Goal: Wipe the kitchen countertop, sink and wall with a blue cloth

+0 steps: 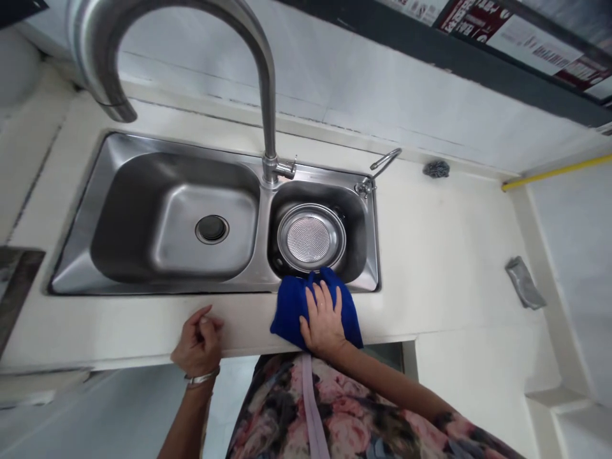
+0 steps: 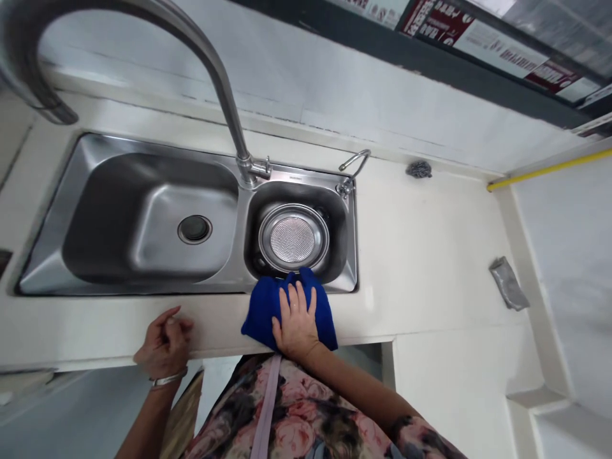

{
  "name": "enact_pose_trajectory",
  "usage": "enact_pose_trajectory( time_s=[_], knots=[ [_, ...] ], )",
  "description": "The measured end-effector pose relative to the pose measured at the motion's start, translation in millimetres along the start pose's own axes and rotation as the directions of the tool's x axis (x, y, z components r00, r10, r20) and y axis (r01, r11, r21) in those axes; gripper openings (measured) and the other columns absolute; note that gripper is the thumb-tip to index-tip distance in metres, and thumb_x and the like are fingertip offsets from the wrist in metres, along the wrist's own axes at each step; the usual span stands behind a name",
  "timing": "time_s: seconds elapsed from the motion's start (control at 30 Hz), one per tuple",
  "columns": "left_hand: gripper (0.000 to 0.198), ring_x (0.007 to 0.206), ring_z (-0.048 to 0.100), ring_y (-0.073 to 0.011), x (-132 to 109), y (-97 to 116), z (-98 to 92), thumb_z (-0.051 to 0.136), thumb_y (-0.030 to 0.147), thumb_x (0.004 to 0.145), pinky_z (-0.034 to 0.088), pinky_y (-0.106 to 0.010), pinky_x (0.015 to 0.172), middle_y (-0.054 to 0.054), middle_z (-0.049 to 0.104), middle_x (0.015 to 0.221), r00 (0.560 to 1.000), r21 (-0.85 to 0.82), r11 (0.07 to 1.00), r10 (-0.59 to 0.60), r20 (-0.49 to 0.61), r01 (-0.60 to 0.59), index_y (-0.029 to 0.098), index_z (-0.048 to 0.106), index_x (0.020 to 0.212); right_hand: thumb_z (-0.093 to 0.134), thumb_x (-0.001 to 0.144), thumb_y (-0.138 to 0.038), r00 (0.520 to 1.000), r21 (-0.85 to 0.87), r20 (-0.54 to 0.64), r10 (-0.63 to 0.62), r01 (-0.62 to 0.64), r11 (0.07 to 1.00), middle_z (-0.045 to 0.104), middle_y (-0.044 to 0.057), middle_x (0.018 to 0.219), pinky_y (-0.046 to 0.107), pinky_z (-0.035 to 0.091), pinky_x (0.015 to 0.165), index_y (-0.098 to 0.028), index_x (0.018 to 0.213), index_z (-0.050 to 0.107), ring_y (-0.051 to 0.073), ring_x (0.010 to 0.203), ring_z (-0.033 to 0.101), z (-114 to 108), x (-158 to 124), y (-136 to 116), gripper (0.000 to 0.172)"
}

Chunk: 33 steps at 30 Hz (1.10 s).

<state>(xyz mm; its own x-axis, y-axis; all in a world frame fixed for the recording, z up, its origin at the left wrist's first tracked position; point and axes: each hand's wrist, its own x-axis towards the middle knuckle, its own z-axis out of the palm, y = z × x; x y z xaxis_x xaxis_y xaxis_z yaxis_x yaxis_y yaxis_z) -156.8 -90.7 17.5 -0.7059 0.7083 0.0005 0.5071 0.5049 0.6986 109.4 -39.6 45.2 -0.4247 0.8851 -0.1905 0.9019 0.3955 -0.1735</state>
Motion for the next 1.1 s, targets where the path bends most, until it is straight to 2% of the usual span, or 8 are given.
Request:
enact_pose_trajectory(
  time_s=[0.23,0.3,0.37,0.5,0.63,0.8,1.0,1.1],
  knots=[
    [0.041,0.044,0.055,-0.0119,-5,2,3.5,0.038,0.044,0.102,0.043,-0.025,0.045,0.000,0.067,0.069,0.995,-0.206,0.977,-0.074,-0.065,0.059,0.016,0.059,0.125,0.044,0.100,-0.045,0.969,0.094,0.085,-0.234,0.226,0.970,0.030,0.027,0.163,0.070,0.007,0.121,-0.003,0.157,0.031,0.041,0.154,0.013,-1,32,-55,0.072],
    [0.045,0.044,0.054,-0.0130,-5,1,5.0,0.038,0.046,0.101,0.041,-0.026,0.042,-0.002,0.065,0.072,0.990,-0.284,0.959,-0.065,-0.122,0.028,0.013,0.055,0.127,0.043,0.101,-0.045,0.953,0.131,0.099,-0.286,0.273,0.953,0.028,0.028,0.163,0.071,0.010,0.120,-0.003,0.157,0.030,0.042,0.155,0.012,0,41,-72,0.072],
    [0.048,0.050,0.053,-0.0151,-4,0,6.5,0.038,0.048,0.099,0.040,-0.028,0.042,-0.004,0.060,0.077,0.973,-0.301,0.953,-0.052,-0.224,-0.019,0.012,0.050,0.128,0.045,0.100,-0.044,0.935,0.168,0.101,-0.340,0.321,0.932,0.026,0.028,0.164,0.072,0.012,0.120,-0.003,0.157,0.030,0.042,0.155,0.011,-1,51,-89,0.072],
    [0.051,0.071,0.057,-0.0234,0,-5,8.3,0.032,0.050,0.089,0.051,-0.039,0.058,-0.006,0.050,0.086,0.918,-0.165,0.982,0.017,-0.396,-0.089,0.015,0.046,0.124,0.045,0.101,-0.042,0.887,0.201,0.086,-0.454,0.430,0.880,0.023,0.025,0.166,0.070,0.016,0.121,-0.005,0.157,0.028,0.040,0.156,0.011,-4,72,-122,0.070],
    [0.042,0.087,0.064,-0.0279,3,-8,6.1,0.036,0.041,0.088,0.055,-0.049,0.078,-0.008,0.053,0.103,0.890,-0.202,0.960,0.086,-0.448,-0.194,0.020,0.046,0.122,0.044,0.103,-0.041,0.841,0.158,0.067,-0.537,0.523,0.838,0.024,0.021,0.167,0.066,0.021,0.123,-0.008,0.157,0.027,0.037,0.156,0.014,-5,90,-149,0.066],
    [0.043,0.103,0.063,-0.0312,3,-8,3.4,0.036,0.032,0.089,0.049,-0.061,0.095,-0.008,0.054,0.124,0.891,-0.297,0.927,0.079,-0.448,-0.231,0.028,0.046,0.131,0.044,0.103,-0.041,0.814,0.105,0.017,-0.581,0.577,0.810,0.024,0.020,0.167,0.065,0.021,0.123,-0.008,0.156,0.027,0.037,0.156,0.013,-3,100,-164,0.065],
    [0.043,0.108,0.063,-0.0300,-1,-6,2.9,0.036,0.034,0.089,0.051,-0.058,0.099,-0.010,0.053,0.126,0.906,-0.260,0.949,0.056,-0.419,-0.178,0.022,0.046,0.129,0.040,0.105,-0.039,0.807,0.118,-0.005,-0.590,0.587,0.801,0.021,0.018,0.168,0.065,0.020,0.123,-0.009,0.156,0.026,0.035,0.156,0.013,4,101,-165,0.061],
    [0.044,0.112,0.061,-0.0306,-1,-8,-3.4,0.036,0.038,0.092,0.050,-0.057,0.101,-0.012,0.053,0.129,0.919,-0.183,0.963,0.116,-0.377,-0.197,0.020,0.046,0.131,0.041,0.105,-0.041,0.802,0.118,-0.029,-0.596,0.595,0.795,0.023,0.017,0.168,0.064,0.020,0.124,-0.010,0.156,0.029,0.035,0.156,0.014,8,98,-162,0.061]
  ],
)
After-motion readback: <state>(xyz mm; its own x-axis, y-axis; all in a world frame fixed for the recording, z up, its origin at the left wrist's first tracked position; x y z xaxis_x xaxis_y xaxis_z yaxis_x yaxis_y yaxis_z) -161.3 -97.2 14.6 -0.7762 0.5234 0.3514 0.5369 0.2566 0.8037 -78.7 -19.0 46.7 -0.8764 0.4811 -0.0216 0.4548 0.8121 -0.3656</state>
